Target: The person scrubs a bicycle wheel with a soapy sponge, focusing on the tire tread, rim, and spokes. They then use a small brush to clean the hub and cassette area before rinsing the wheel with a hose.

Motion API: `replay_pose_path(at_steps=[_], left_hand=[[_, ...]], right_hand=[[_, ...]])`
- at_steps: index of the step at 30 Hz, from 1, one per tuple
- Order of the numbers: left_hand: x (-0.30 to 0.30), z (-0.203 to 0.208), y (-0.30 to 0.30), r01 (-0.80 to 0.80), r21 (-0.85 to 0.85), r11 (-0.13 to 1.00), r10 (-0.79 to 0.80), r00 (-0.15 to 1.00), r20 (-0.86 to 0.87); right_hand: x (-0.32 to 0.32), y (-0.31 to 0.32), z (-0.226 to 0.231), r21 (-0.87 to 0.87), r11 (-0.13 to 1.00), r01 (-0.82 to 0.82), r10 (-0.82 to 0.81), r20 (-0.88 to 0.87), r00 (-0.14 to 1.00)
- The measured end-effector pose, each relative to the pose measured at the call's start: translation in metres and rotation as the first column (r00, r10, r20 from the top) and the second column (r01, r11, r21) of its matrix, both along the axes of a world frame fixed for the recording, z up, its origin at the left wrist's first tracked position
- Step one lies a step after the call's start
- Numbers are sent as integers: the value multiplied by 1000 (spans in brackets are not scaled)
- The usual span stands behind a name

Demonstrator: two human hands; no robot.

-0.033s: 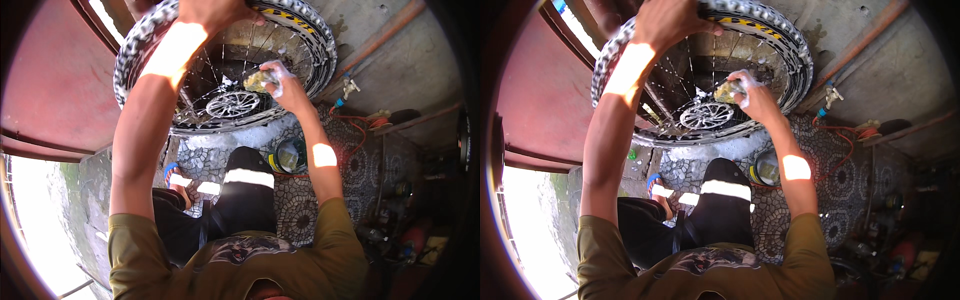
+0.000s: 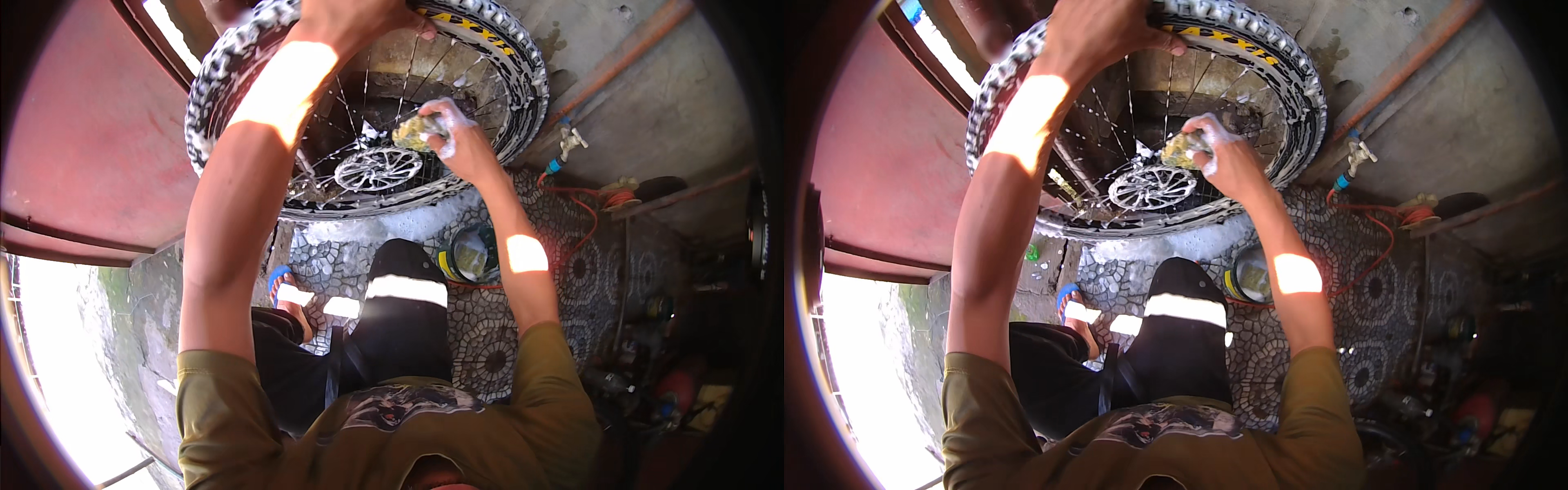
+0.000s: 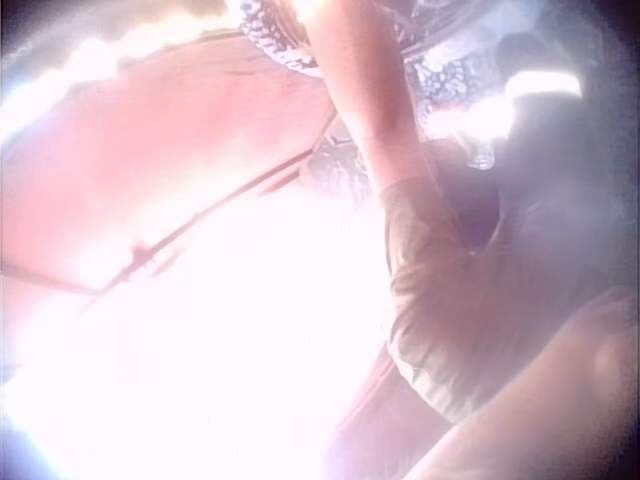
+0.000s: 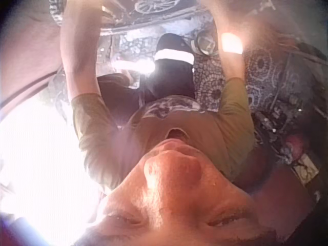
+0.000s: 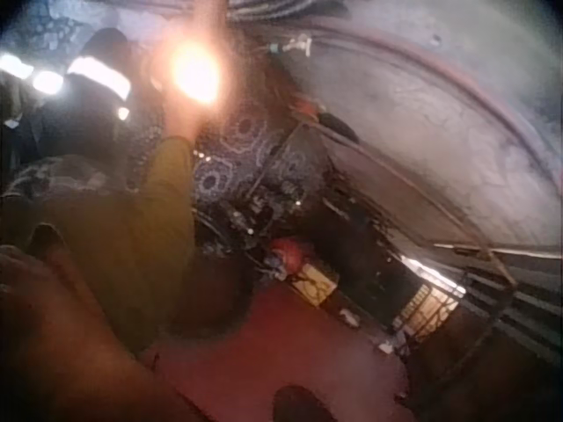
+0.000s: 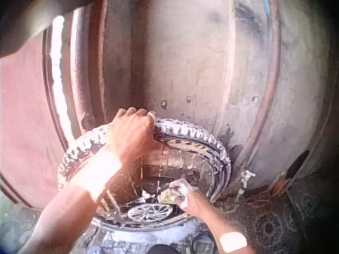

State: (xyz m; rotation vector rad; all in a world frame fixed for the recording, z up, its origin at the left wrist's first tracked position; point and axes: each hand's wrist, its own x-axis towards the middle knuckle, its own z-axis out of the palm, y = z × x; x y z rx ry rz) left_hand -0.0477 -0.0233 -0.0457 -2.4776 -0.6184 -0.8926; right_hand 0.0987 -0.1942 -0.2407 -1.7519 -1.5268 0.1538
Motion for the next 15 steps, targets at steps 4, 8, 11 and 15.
replay_pose_path(at_steps=[4,8,11,15], left_hand=[[37,-31,-13,191,370,909,-300,917,264],[-18,-136,-35,517,-31,855,-464,792,396],[-53,-222,-35,395,-613,684,-202,911,361],[-56,-272,-23,357,-786,505,-202,934,294]], right_hand=[[13,5,-47,146,989,-32,19,90,996],[24,18,-56,109,993,-54,46,78,996],[35,16,-57,-53,997,48,-43,91,995],[30,21,-36,-267,962,57,-61,-7,998]])
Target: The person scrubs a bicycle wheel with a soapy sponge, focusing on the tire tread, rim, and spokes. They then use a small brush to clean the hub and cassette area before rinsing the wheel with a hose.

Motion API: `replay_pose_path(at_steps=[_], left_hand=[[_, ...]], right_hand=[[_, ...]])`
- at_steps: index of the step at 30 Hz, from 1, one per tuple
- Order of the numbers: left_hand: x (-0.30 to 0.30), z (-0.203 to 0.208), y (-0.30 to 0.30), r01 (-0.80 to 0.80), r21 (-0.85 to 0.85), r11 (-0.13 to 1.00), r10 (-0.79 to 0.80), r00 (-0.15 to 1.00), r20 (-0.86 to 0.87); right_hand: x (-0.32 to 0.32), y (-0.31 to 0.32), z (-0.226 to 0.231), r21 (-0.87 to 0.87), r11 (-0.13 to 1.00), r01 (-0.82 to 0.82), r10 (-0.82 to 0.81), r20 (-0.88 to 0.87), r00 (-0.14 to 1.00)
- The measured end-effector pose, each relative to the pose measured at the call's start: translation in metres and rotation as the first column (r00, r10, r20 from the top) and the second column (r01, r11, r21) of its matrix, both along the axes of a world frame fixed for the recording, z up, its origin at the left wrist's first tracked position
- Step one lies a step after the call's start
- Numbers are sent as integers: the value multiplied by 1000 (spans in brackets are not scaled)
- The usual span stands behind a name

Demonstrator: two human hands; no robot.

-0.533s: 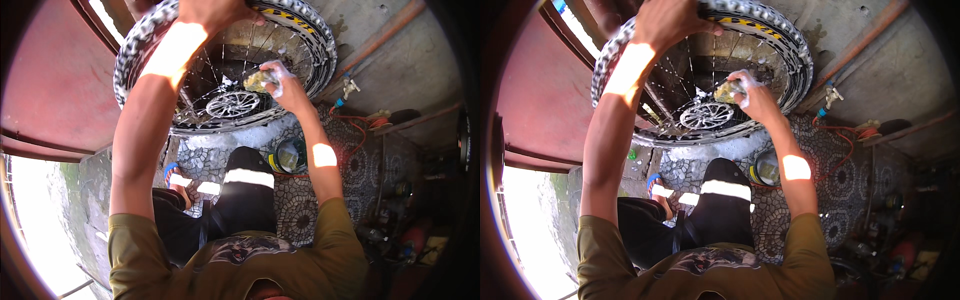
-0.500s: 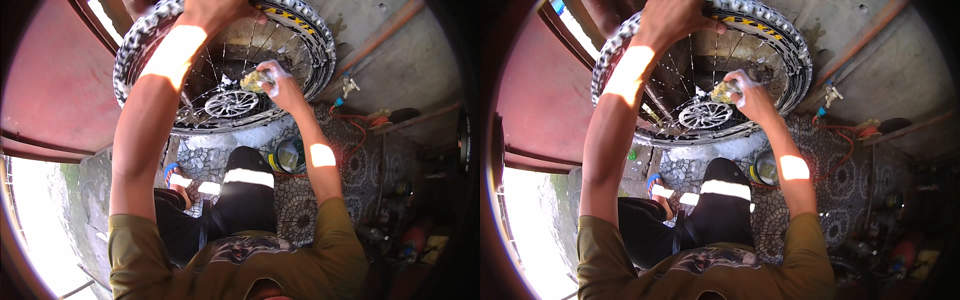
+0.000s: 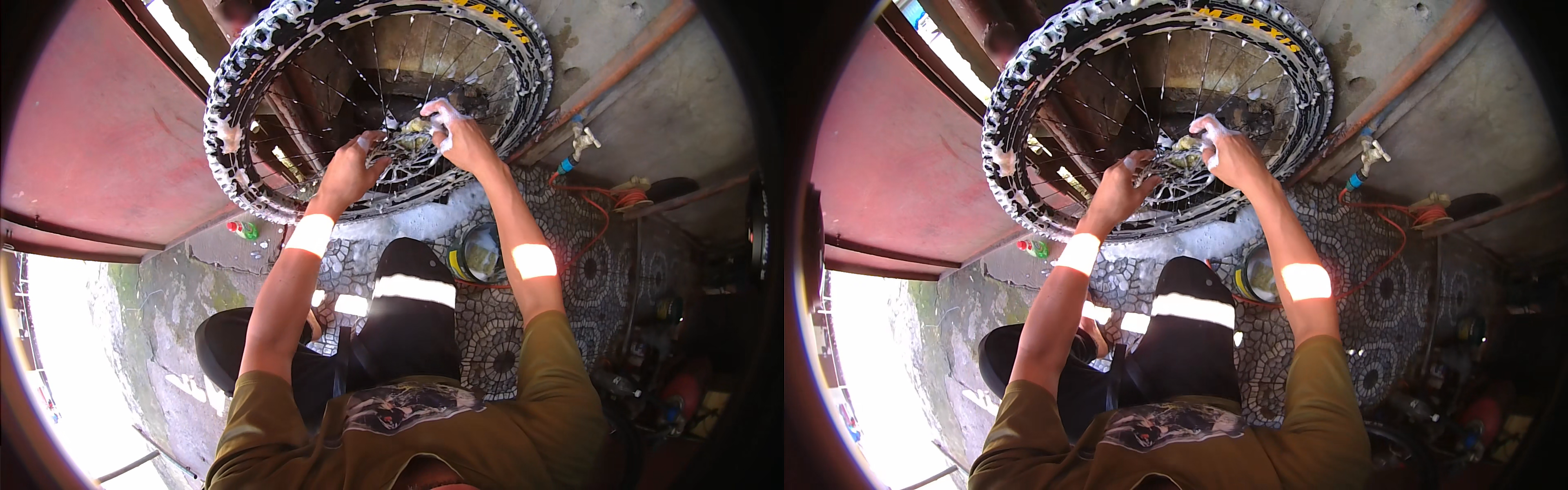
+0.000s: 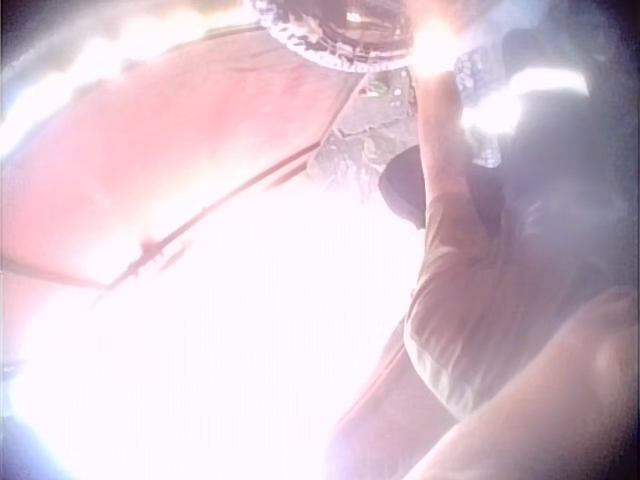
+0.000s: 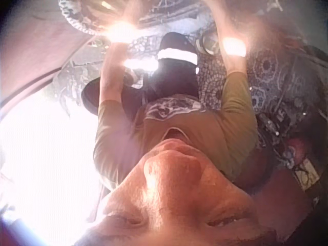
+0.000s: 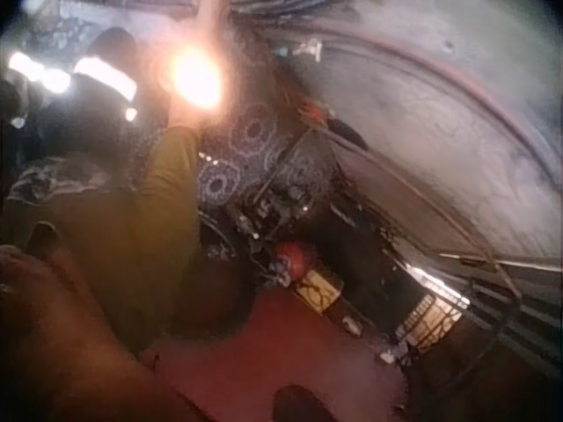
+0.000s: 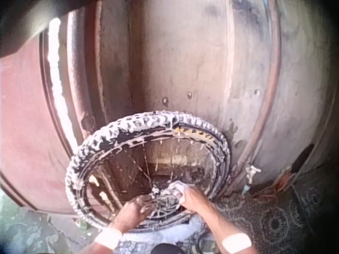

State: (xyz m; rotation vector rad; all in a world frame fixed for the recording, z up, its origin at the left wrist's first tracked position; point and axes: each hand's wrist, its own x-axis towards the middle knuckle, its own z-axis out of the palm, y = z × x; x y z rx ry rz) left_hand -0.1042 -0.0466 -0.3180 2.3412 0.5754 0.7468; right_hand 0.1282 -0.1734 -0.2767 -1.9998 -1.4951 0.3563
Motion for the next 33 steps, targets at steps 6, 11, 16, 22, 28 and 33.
replay_pose_path(at_steps=[6,11,16,22,28,33], left_hand=[[27,-8,-3,-4,-84,996,0,999,-46],[43,20,-2,-68,-126,990,5,897,-443],[58,22,13,-81,-68,994,23,794,-608],[72,6,15,-15,-24,1000,2,885,-466],[65,-3,37,25,-84,996,-69,817,-572],[60,4,16,-7,-53,999,-16,903,-429]], right_hand=[[10,3,-22,111,974,-197,195,25,980],[19,1,-39,116,982,-148,112,276,955],[16,11,-8,-323,944,-66,153,252,956],[60,-2,-50,-28,985,-169,171,95,981],[9,38,15,-591,806,3,230,318,920],[37,28,-22,-450,893,-18,231,424,876]])
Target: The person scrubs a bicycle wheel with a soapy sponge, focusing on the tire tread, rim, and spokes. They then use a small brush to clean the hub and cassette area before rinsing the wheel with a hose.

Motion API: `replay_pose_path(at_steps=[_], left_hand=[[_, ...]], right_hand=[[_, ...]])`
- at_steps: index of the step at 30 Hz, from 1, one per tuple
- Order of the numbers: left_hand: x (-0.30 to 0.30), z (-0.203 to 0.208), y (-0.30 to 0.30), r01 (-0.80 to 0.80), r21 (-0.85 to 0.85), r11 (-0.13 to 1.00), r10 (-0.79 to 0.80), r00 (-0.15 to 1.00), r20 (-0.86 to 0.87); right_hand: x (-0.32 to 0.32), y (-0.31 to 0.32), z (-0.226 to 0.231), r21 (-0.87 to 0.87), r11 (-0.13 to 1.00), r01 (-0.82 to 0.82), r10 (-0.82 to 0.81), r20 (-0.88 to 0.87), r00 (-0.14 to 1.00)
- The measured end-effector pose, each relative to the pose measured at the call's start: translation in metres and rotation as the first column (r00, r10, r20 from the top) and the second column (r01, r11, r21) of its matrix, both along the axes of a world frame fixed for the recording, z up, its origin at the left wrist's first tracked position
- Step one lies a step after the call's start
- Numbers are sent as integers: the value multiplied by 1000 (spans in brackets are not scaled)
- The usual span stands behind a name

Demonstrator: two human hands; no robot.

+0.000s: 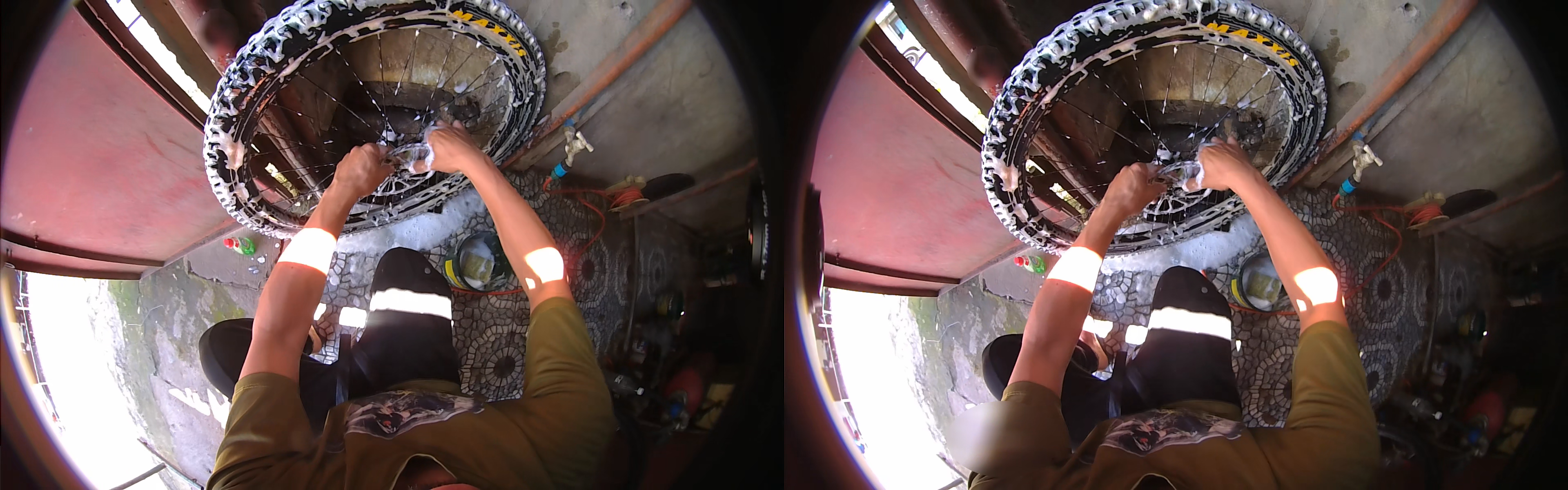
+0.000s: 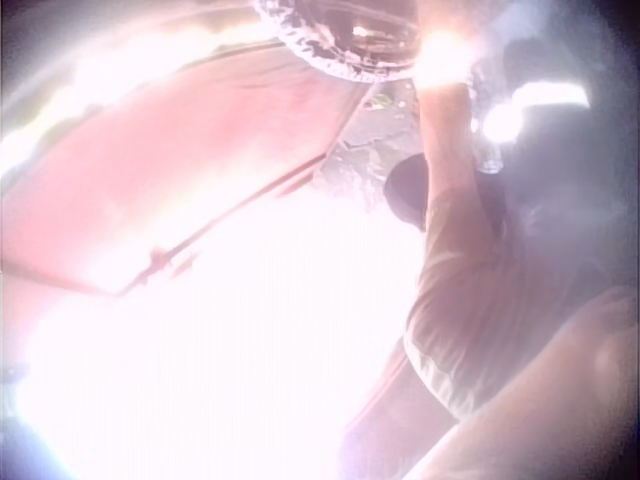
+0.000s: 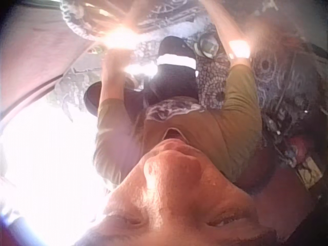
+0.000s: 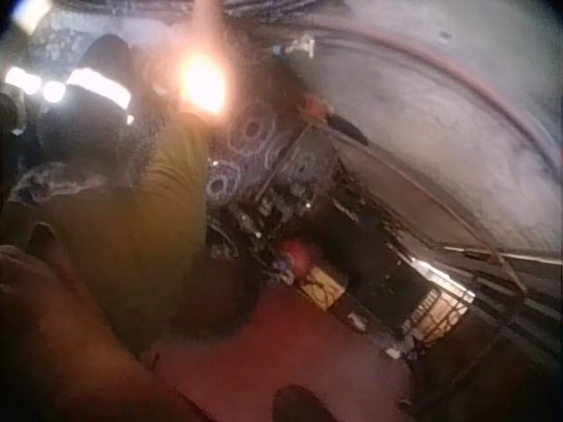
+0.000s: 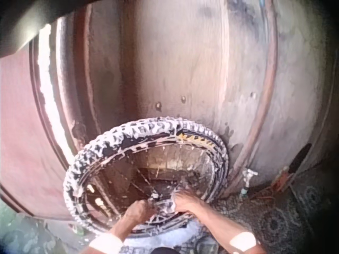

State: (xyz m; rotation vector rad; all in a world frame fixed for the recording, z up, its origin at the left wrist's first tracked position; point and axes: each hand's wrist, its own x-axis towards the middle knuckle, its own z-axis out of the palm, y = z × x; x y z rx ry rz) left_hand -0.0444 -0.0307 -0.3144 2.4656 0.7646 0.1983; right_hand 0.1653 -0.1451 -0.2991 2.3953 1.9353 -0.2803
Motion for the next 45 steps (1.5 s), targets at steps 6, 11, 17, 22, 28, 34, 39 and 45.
replay_pose_path(at_steps=[6,11,17,22,28,34,39,45], left_hand=[[11,17,4,22,-26,999,-28,963,-270],[13,20,-4,-25,-15,1000,20,967,-254],[0,5,6,-47,24,999,49,991,-124],[3,12,0,-56,9,998,57,979,-198],[1,3,0,-14,9,1000,14,998,-61],[-8,-7,8,-51,-41,998,48,997,-66],[-3,3,1,-39,-72,997,35,998,-53],[-5,-11,3,-59,-55,997,60,998,16]], right_hand=[[6,-18,-11,218,975,40,70,-473,879],[12,-14,-18,176,984,11,59,-390,919],[-2,-3,1,60,996,59,-35,-341,939],[16,-4,-10,18,1000,-10,15,-323,946],[37,-4,-20,27,997,-77,81,-425,902],[-15,4,41,-215,977,0,-18,-82,996],[25,-24,-9,-180,982,57,-99,-233,968],[51,-63,-85,86,918,388,-113,-880,462]])
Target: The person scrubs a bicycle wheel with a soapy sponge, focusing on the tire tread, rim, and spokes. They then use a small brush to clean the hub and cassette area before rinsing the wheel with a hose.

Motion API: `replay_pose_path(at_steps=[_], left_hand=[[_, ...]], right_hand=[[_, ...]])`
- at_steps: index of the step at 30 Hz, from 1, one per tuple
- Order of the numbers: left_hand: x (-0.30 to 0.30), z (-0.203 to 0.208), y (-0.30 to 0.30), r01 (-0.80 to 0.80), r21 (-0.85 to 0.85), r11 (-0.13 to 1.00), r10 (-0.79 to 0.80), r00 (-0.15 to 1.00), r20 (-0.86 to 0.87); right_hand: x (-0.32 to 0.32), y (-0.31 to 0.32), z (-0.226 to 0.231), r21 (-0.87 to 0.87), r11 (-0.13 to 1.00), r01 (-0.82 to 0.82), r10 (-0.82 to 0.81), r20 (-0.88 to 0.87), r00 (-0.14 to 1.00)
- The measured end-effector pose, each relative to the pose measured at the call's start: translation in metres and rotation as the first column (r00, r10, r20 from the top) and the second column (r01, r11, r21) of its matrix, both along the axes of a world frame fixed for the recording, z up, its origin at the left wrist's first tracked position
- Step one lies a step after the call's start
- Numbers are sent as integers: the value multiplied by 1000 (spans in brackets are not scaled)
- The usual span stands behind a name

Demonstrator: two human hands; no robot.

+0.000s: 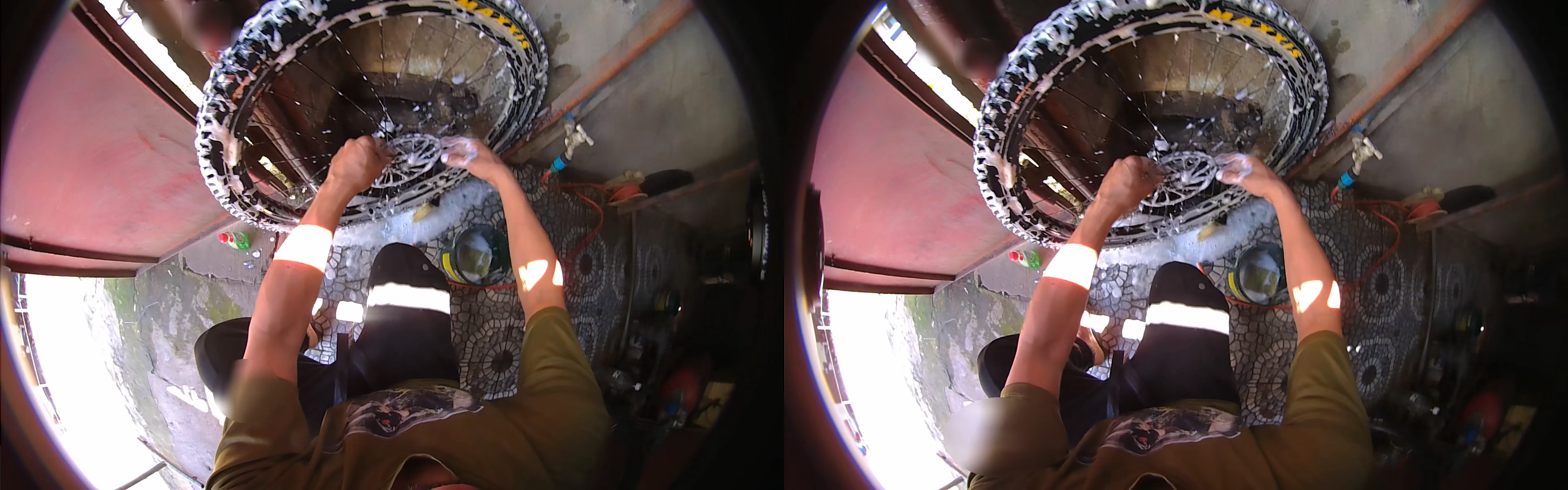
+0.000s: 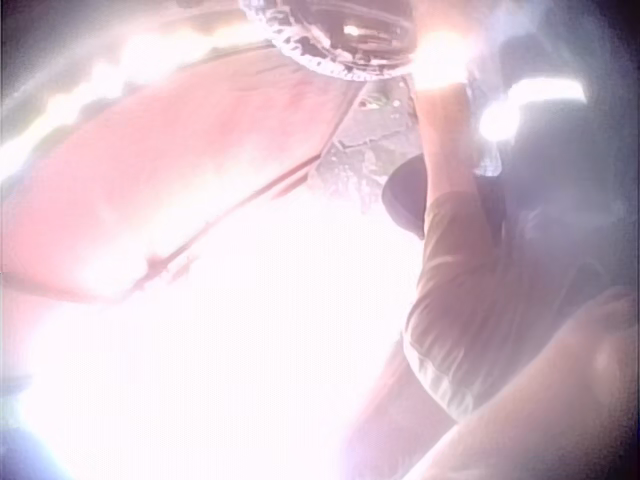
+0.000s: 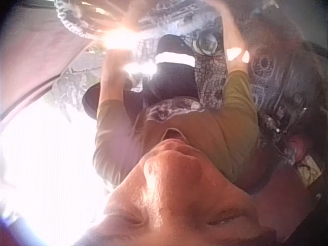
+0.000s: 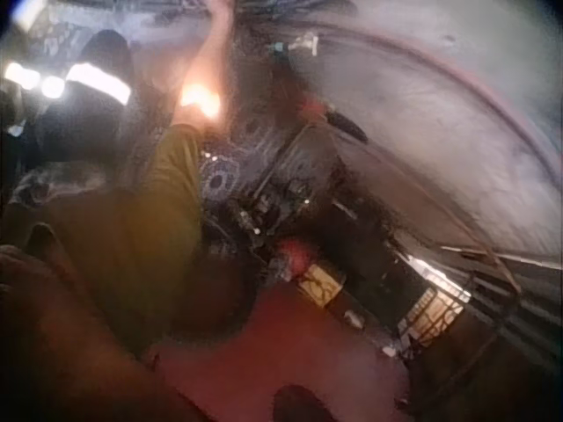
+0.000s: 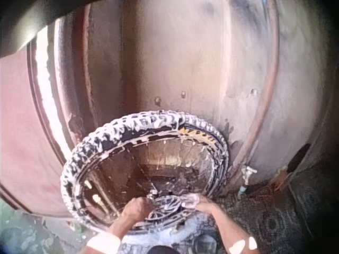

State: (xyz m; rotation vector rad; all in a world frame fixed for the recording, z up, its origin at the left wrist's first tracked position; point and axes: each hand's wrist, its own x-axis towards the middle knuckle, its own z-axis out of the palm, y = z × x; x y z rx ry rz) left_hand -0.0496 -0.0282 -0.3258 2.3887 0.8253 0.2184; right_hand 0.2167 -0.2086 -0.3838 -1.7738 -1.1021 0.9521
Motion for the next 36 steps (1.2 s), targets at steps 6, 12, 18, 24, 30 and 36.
replay_pose_path(at_steps=[6,12,18,24,30,36], left_hand=[[-3,4,0,9,12,1000,-9,1000,-4],[-15,4,1,-1,39,999,-1,997,72],[-30,13,-24,-129,-2,992,127,980,151],[-92,-42,-42,-320,-252,913,404,793,457],[-201,-135,10,-962,-163,221,847,106,521],[-222,4,74,-623,-31,781,427,498,754]], right_hand=[[-10,-40,-95,-213,952,218,-142,325,935],[-157,-10,-173,-536,826,-177,320,187,929],[-220,-36,-252,-543,830,-131,439,489,754],[-174,-38,-229,-531,841,-103,296,293,909],[-126,-39,-196,-585,811,1,295,409,863],[-191,-60,-251,-594,804,26,352,511,784]])
